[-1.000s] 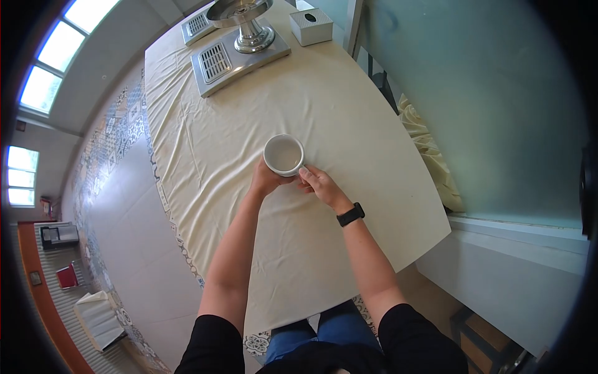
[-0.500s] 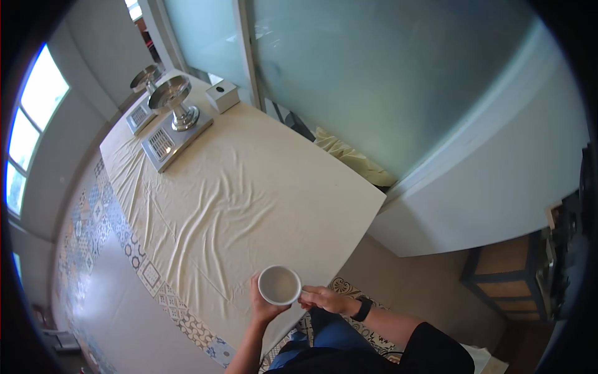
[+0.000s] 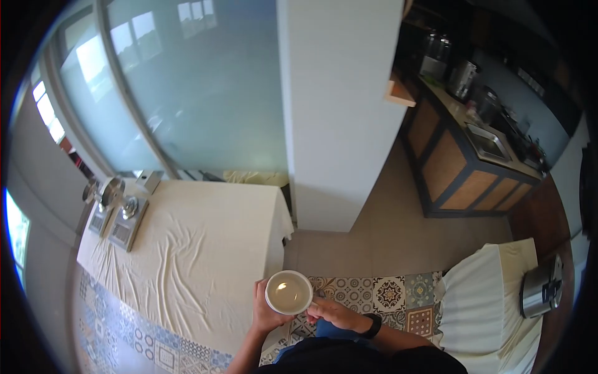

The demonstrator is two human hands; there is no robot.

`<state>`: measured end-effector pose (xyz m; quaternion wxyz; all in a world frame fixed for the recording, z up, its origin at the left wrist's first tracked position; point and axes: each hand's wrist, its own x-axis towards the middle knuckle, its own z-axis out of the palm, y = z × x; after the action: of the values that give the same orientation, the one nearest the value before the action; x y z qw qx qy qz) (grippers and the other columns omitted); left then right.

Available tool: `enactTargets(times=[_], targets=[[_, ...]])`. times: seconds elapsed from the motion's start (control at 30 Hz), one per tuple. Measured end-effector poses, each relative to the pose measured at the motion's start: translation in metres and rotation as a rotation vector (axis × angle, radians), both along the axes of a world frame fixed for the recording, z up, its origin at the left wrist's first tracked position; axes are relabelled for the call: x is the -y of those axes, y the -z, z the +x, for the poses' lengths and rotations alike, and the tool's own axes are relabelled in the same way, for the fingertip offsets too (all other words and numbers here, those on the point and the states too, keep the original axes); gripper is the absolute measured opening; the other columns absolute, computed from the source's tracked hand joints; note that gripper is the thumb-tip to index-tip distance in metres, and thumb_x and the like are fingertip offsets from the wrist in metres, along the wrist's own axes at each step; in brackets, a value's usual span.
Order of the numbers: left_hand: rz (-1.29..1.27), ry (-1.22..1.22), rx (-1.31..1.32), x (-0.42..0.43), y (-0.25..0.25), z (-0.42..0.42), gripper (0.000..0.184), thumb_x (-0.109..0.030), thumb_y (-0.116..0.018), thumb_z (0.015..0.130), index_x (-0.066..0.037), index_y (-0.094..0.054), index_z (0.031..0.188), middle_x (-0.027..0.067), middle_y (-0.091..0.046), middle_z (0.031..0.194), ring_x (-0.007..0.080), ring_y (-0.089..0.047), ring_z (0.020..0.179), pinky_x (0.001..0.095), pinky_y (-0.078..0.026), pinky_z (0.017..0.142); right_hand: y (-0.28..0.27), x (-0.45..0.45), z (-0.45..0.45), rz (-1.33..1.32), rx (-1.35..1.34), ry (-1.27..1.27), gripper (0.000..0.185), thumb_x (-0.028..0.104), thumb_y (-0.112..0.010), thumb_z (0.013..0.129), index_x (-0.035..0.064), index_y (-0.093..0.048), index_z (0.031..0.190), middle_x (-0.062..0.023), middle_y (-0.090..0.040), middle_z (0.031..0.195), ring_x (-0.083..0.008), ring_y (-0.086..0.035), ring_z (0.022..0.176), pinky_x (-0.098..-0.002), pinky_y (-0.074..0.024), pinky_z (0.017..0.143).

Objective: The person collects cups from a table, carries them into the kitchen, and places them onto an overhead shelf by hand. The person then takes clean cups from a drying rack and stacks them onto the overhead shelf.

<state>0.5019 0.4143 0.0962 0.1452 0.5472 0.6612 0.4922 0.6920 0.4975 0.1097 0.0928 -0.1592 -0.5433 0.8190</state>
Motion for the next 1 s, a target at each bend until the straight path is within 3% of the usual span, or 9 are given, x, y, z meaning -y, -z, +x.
enactTargets(times=[0.37,0.53,0.73,1.0], targets=[[-0.023,0.600,-0.211,-0.185,-0.015,0.186,0.076,-0.023,-0.084,0.045,-0.004,-0.054,0.112,0.0124,-0.054,0.102,0.0336,-0.051,0.096,0.0423,-0.044,0.086,-0.008,-0.060,0.205,0.000,0.088,0.612,0.030,0.030,-0.041,0.100,0.0028,-0.053,0.104,-0.0019,-0.052,0.090,-0.0097,-0.051,0.082,-0.0265,-0.0449,0.076],[0.057,0.791,-0.108,-0.281,-0.024,0.320,0.075,-0.023,-0.085,0.047,-0.004,-0.053,0.113,0.0126,-0.053,0.104,0.0332,-0.051,0.098,0.0420,-0.044,0.087,-0.007,-0.112,0.317,0.152,0.100,0.874,0.025,0.024,-0.045,0.099,0.0007,-0.054,0.100,-0.0023,-0.051,0.089,-0.0096,-0.052,0.079,-0.0251,-0.0447,0.074],[0.087,0.910,0.070,-0.365,-0.034,0.438,0.078,-0.024,-0.086,0.049,-0.004,-0.052,0.116,0.0129,-0.054,0.108,0.0329,-0.051,0.103,0.0411,-0.044,0.088,-0.039,-0.176,0.419,0.093,0.087,1.015,0.028,0.026,-0.042,0.100,0.0012,-0.054,0.098,-0.0022,-0.049,0.087,-0.0107,-0.053,0.081,-0.0255,-0.0449,0.076],[-0.040,0.915,-0.013,-0.475,-0.017,0.475,0.077,-0.025,-0.087,0.049,-0.004,-0.054,0.116,0.0139,-0.055,0.108,0.0326,-0.052,0.105,0.0412,-0.046,0.089,-0.016,-0.283,0.457,-0.016,0.092,1.027,0.033,0.031,-0.040,0.101,0.0012,-0.052,0.096,-0.0026,-0.049,0.085,-0.0115,-0.053,0.083,-0.0268,-0.0467,0.076]])
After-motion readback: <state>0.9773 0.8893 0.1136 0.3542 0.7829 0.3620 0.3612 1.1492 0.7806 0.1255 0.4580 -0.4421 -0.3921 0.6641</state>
